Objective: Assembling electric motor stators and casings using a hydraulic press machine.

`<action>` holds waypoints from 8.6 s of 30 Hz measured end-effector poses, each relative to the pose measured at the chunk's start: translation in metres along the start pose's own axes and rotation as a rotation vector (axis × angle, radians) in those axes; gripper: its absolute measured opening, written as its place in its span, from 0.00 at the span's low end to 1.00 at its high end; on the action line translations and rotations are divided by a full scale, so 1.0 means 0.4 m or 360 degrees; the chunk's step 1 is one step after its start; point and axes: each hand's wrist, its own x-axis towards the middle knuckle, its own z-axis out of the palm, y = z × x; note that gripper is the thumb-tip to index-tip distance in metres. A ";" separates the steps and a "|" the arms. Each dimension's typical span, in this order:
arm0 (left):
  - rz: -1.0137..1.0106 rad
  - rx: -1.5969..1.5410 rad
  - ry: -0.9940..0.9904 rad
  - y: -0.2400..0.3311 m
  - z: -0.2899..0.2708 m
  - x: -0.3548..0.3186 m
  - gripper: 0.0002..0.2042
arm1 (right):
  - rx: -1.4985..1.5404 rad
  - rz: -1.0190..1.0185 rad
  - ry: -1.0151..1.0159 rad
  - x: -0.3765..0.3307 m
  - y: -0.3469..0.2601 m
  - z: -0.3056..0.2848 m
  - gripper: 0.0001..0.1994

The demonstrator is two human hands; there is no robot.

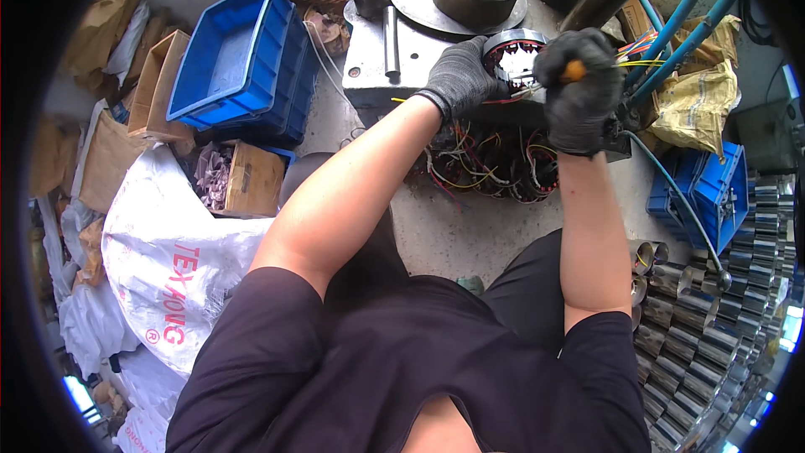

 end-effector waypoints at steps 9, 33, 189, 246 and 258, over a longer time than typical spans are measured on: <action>-0.0052 -0.0039 -0.0027 -0.002 0.010 -0.006 0.40 | 0.0132 0.0103 0.0068 -0.002 0.055 -0.014 0.16; -0.0067 -0.0109 -0.0038 -0.005 0.013 -0.001 0.38 | 0.0117 0.0114 0.0077 -0.010 0.046 -0.017 0.13; -0.0013 -0.0031 0.0019 -0.001 0.015 -0.004 0.41 | 0.0454 0.0356 0.0126 0.004 0.020 -0.058 0.18; 0.0632 0.0215 -0.0050 0.075 -0.021 -0.020 0.41 | 0.0217 0.0060 0.0129 -0.011 -0.007 -0.016 0.10; 0.0654 0.0115 -0.0047 0.063 -0.022 -0.005 0.41 | 0.0245 0.0124 0.0273 -0.011 0.014 -0.013 0.09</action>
